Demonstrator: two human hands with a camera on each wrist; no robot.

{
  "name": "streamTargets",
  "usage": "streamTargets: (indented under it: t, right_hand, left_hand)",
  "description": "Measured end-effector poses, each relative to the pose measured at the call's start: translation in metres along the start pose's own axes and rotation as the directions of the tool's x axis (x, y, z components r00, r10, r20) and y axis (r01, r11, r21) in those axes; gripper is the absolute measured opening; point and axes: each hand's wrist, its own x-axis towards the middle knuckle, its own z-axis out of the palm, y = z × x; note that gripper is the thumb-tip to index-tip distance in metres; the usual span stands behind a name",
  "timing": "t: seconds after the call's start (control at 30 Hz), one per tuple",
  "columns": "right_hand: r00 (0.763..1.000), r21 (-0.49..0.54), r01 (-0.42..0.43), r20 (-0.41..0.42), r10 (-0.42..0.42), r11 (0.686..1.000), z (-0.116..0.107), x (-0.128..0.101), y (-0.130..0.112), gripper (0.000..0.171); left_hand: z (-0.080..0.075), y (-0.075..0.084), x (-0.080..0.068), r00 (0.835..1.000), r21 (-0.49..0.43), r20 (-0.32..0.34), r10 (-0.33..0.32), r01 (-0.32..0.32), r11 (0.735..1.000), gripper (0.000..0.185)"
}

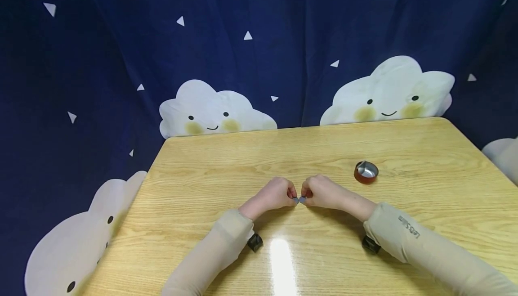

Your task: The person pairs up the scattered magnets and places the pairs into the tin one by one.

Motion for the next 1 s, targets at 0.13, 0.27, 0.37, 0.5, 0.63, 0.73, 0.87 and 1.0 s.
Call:
streamTargets:
  t: [0.13, 0.27, 0.37, 0.5, 0.63, 0.73, 0.87, 1.0]
  right_hand:
    - [1.000, -0.007, 0.010, -0.017, -0.010, 1.000, -0.002, -0.001, 0.001, 0.009]
    - [1.000, -0.031, 0.000, -0.019, 0.000, 1.000, -0.003, -0.004, 0.006, 0.010]
    - [1.000, -0.037, -0.012, -0.016, 0.012, 0.999, -0.005, -0.007, 0.008, 0.011]
    - [0.999, -0.036, 0.000, -0.034, -0.001, 0.999, -0.010, -0.011, 0.012, 0.011]
    - [0.998, -0.061, -0.019, -0.057, 0.015, 0.998, -0.016, -0.015, 0.016, 0.012]
    - [0.995, -0.106, -0.051, -0.090, 0.042, 0.993, -0.022, -0.020, 0.018, 0.016]
    - [0.989, -0.146, -0.074, -0.139, 0.054, 0.987, -0.030, -0.026, 0.020, 0.023]
    - [0.983, -0.170, -0.087, -0.175, 0.057, 0.982, -0.034, -0.030, 0.024, 0.031]
  left_hand:
    - [-0.001, 0.003, 0.000, 1.000, -0.002, 0.006, -0.006, 0.006, 1.000, 0.012]
    - [-0.002, 0.005, -0.001, 1.000, -0.001, 0.009, -0.012, 0.012, 1.000, 0.015]
    - [-0.001, 0.006, 0.000, 1.000, 0.001, 0.018, -0.014, 0.014, 1.000, 0.017]
    - [0.000, 0.006, 0.002, 1.000, 0.010, 0.030, -0.009, 0.009, 1.000, 0.020]
    - [0.001, 0.006, 0.002, 0.999, 0.030, 0.035, 0.005, -0.006, 1.000, 0.022]
    - [0.001, 0.007, 0.001, 0.999, 0.040, 0.038, 0.017, -0.019, 0.999, 0.023]
    - [0.000, 0.008, 0.002, 0.998, 0.066, 0.044, 0.041, -0.043, 0.997, 0.028]
    - [-0.001, 0.010, 0.003, 0.996, 0.108, 0.057, 0.068, -0.074, 0.991, 0.032]
